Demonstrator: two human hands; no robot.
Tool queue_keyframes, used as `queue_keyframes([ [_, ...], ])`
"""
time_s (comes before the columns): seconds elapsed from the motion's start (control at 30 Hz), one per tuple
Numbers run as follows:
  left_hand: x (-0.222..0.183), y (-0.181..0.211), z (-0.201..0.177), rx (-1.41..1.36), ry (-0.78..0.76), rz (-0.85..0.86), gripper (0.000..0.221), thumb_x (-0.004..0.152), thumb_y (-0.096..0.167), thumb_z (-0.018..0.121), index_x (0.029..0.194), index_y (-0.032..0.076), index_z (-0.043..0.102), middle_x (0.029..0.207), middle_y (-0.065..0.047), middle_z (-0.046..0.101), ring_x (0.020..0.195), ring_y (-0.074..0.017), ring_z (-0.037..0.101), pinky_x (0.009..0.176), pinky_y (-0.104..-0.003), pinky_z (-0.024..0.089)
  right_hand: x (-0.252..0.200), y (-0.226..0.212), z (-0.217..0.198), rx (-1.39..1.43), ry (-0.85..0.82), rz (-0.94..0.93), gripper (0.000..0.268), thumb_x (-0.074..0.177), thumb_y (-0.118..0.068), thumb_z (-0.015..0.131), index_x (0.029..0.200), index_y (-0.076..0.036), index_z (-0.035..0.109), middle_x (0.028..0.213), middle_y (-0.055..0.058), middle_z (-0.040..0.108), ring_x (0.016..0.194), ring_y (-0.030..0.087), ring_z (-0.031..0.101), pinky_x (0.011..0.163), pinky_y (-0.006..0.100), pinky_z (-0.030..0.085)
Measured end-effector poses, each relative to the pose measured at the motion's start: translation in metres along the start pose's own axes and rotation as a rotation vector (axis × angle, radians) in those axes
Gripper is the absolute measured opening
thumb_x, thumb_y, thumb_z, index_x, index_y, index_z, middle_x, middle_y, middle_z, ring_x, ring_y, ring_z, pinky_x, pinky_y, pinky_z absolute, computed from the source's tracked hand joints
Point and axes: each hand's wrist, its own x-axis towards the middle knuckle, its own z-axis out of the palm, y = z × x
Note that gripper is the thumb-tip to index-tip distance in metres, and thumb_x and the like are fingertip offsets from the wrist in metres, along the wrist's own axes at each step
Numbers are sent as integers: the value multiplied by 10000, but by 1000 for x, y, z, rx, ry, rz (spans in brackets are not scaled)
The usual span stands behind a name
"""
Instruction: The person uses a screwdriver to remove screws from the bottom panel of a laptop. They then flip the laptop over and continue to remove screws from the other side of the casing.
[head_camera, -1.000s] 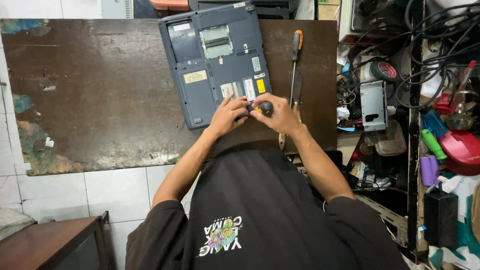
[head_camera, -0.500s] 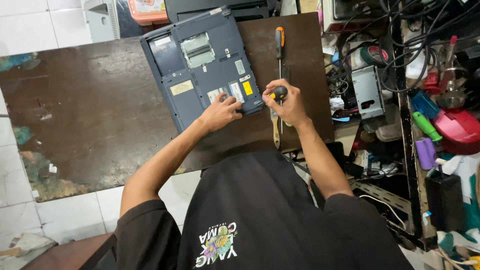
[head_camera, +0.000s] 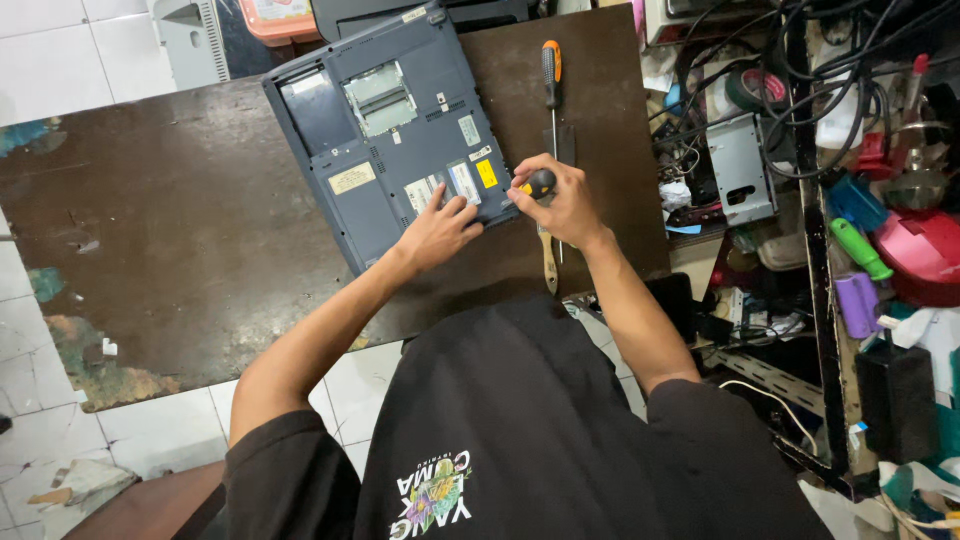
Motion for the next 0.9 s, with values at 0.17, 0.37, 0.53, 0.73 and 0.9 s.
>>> queue_keyframes([
  [0.17,-2,-10,-8,-63,43,58,44,876,215,557,908,211,587,942,-40,447,1056,-272,514,1017,-600,366,2,11,-8,4,32,9,238,830,-211,758,999,-94,639,832,61,718,788,255,695,711,358,533],
  [0.37,-3,-6,-11,-121,29,-3,92,871,250,568,882,171,522,936,-55,452,1122,-278,500,1088,-595,288,6,22,-8,4,52,21,224,824,-193,757,993,-97,644,825,55,717,785,249,694,712,357,533],
  [0.53,6,3,-19,-152,35,-100,193,752,284,604,852,142,519,921,-71,466,1113,-295,498,1110,-620,240,6,19,-15,-21,53,37,217,825,-203,749,980,-101,637,790,53,706,745,262,687,687,369,530],
  [0.73,19,15,-9,-277,142,-203,135,727,208,559,797,126,478,885,-88,467,1026,-308,543,1070,-626,283,-1,29,-17,-11,52,60,185,808,-171,754,929,-93,638,774,63,704,730,272,689,671,363,531],
  [0.9,46,39,19,-412,223,-389,181,765,192,647,894,123,541,968,-69,529,1048,-285,593,1040,-466,417,0,38,-16,-15,94,44,148,805,-178,766,874,-120,649,763,37,696,699,251,682,640,337,524],
])
